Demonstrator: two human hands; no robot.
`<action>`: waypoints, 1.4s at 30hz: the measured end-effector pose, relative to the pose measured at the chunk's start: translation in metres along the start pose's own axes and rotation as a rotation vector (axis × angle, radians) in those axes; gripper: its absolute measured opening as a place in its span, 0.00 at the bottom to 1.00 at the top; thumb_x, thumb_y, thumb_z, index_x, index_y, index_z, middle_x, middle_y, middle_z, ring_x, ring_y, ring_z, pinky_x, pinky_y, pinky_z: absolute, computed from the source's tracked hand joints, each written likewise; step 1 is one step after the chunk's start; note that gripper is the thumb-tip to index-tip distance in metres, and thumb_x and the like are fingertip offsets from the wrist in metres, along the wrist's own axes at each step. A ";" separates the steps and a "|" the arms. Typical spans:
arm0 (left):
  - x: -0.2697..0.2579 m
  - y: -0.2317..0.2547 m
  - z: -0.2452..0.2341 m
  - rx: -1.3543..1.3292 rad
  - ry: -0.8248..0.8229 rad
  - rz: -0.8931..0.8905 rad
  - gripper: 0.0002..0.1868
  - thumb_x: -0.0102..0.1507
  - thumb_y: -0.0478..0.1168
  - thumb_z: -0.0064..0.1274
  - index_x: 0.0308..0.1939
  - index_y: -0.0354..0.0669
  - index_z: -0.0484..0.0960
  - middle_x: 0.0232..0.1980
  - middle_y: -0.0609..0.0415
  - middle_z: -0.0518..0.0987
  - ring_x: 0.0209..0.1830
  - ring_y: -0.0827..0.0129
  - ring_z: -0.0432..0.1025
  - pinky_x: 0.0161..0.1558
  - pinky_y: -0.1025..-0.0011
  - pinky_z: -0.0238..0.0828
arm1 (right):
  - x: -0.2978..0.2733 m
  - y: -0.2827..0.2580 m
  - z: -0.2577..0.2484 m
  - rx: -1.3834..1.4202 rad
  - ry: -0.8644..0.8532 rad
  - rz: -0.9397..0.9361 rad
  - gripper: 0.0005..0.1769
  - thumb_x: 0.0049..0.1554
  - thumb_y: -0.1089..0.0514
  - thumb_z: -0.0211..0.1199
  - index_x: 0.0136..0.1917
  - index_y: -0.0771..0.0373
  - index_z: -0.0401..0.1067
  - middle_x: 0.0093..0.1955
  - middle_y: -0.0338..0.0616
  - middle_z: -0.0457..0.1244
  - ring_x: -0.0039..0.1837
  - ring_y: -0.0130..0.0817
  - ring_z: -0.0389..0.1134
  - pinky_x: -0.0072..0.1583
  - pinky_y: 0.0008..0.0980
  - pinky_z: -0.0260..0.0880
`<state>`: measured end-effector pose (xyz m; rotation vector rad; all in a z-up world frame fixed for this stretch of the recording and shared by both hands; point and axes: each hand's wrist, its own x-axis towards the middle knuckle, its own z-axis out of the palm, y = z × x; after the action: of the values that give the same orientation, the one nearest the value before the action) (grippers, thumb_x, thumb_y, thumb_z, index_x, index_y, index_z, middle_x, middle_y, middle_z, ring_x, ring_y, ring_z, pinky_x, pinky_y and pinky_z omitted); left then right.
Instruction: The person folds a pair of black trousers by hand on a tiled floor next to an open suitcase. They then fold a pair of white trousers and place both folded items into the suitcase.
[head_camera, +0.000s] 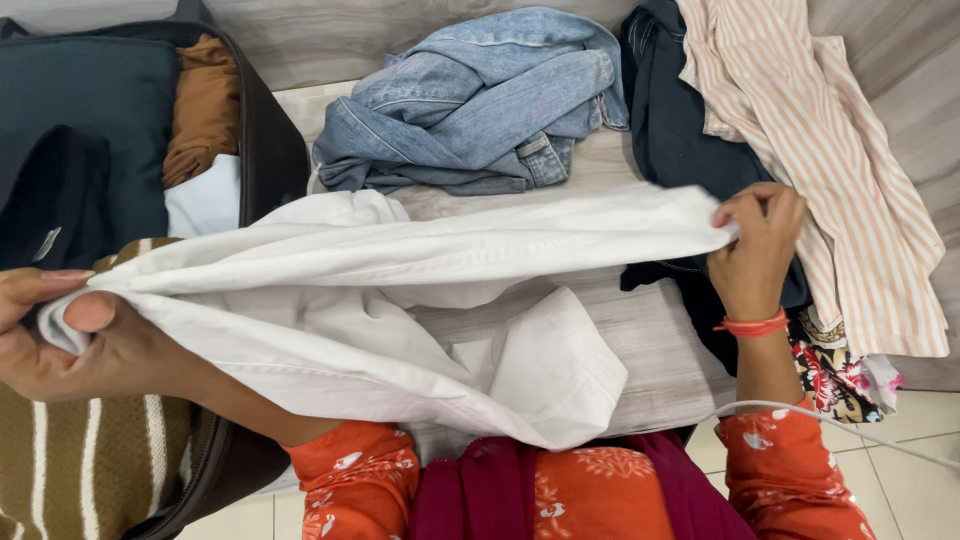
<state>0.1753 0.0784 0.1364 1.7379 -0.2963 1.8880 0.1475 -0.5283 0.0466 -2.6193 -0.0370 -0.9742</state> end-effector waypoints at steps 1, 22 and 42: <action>-0.003 -0.002 -0.005 0.024 -0.031 0.011 0.38 0.65 0.70 0.55 0.34 0.33 0.75 0.32 0.48 0.75 0.33 0.63 0.74 0.38 0.72 0.72 | 0.000 0.006 -0.001 0.138 -0.147 0.043 0.06 0.51 0.71 0.58 0.42 0.65 0.71 0.55 0.53 0.62 0.61 0.49 0.59 0.64 0.39 0.56; -0.067 -0.104 -0.060 0.248 0.101 -0.286 0.39 0.70 0.63 0.59 0.23 0.31 0.65 0.21 0.53 0.59 0.21 0.71 0.57 0.31 0.71 0.65 | -0.012 -0.028 0.059 0.759 -0.987 0.547 0.30 0.48 0.47 0.74 0.56 0.69 0.75 0.52 0.50 0.71 0.54 0.37 0.71 0.58 0.33 0.69; -0.006 -0.037 -0.002 -0.167 -0.227 -0.104 0.29 0.70 0.58 0.61 0.34 0.30 0.85 0.28 0.52 0.77 0.25 0.74 0.68 0.29 0.80 0.62 | 0.002 0.045 -0.089 1.170 0.615 0.143 0.15 0.72 0.57 0.71 0.55 0.72 0.72 0.48 0.48 0.67 0.46 0.32 0.66 0.54 0.29 0.69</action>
<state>0.1930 0.1087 0.1227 1.8178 -0.4273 1.5485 0.1001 -0.6004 0.0966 -1.2111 -0.1950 -1.1641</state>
